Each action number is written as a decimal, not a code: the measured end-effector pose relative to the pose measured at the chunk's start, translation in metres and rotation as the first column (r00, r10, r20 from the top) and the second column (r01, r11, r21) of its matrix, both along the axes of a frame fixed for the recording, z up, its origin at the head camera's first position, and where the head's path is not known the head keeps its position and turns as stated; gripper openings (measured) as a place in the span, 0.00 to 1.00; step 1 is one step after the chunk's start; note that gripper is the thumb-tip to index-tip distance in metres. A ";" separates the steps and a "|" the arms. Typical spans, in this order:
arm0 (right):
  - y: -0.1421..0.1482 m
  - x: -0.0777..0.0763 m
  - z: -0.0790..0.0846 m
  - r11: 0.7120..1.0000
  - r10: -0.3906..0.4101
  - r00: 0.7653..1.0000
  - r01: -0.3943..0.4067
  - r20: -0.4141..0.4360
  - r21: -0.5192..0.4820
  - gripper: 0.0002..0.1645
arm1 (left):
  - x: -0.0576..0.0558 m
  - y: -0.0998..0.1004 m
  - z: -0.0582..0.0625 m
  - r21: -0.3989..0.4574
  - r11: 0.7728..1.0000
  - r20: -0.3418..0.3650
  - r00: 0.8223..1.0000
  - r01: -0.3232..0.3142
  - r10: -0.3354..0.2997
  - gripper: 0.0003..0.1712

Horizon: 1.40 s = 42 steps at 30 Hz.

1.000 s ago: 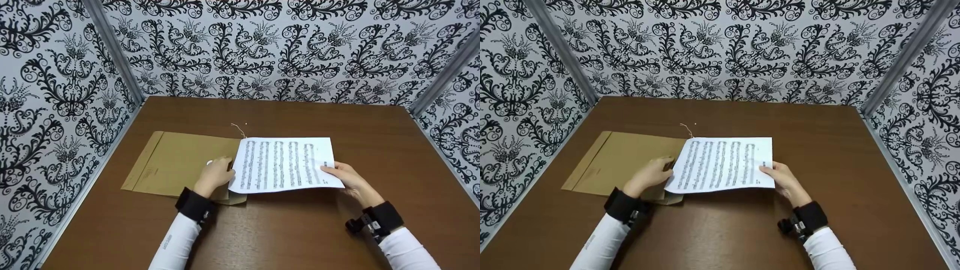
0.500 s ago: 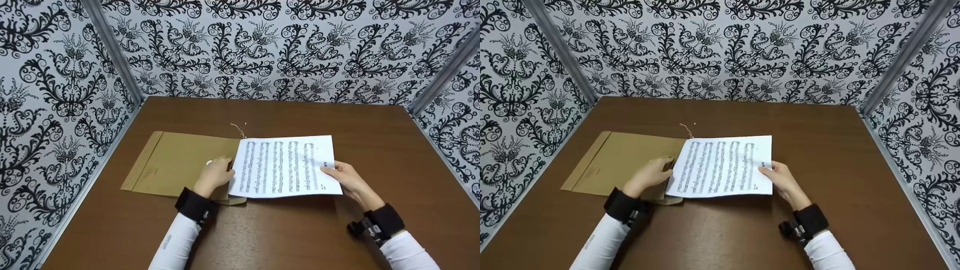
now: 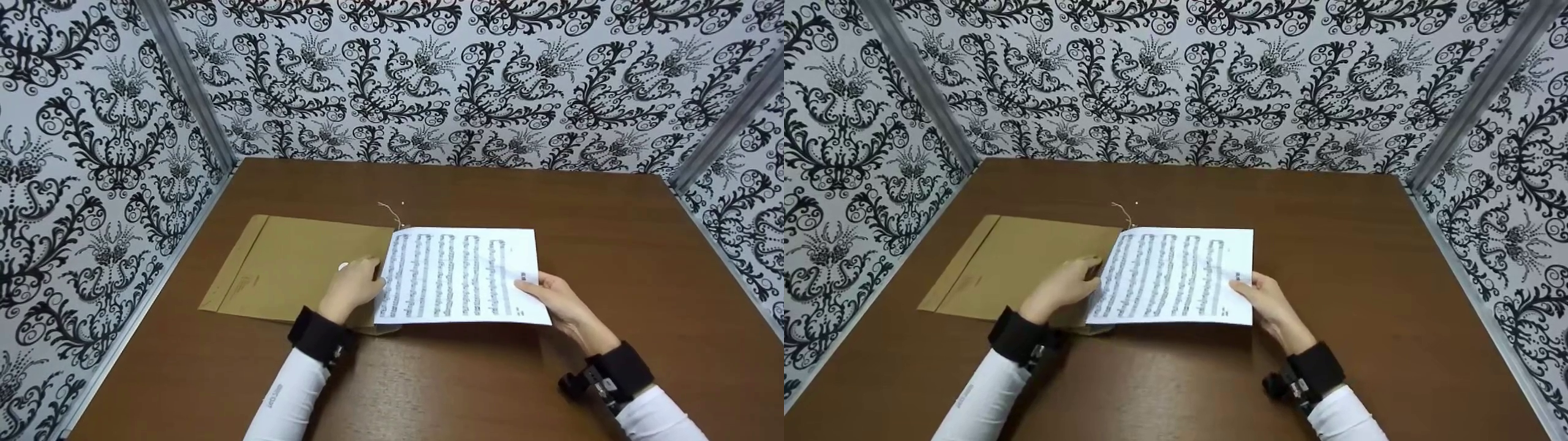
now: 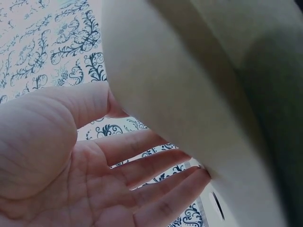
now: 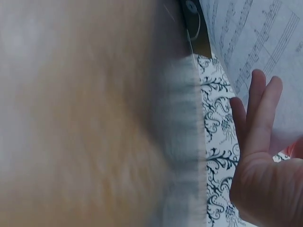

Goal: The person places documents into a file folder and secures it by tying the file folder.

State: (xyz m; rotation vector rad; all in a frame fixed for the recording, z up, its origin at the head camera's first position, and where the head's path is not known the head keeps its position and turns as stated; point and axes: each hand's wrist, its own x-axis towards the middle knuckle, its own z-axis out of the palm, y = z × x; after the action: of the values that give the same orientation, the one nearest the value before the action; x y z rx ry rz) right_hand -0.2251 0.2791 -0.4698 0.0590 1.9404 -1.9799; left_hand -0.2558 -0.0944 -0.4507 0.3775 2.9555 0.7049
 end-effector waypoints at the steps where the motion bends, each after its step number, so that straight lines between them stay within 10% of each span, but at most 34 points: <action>1: -0.002 0.001 -0.001 1.000 -0.005 1.000 0.005 0.005 -0.003 0.28 | 0.000 0.000 0.000 -0.002 1.000 -0.001 1.000 -0.001 0.001 0.29; 18: -0.044 0.009 -0.005 0.998 -0.014 0.999 0.012 -0.029 -0.061 0.32 | 0.002 0.000 -0.001 0.010 1.000 0.005 1.000 -0.007 0.007 0.29; 42: -0.103 -0.020 -0.013 1.000 -0.016 0.999 0.015 -0.042 -0.026 0.30 | 0.003 0.003 -0.002 -0.025 1.000 -0.032 0.999 -0.005 0.004 0.28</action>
State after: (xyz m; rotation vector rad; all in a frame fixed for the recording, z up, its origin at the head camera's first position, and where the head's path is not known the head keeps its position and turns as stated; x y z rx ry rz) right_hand -0.2448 0.1764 -0.4824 0.0259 1.9458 -2.0312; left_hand -0.2528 -0.0916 -0.4524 0.3841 2.9928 0.6682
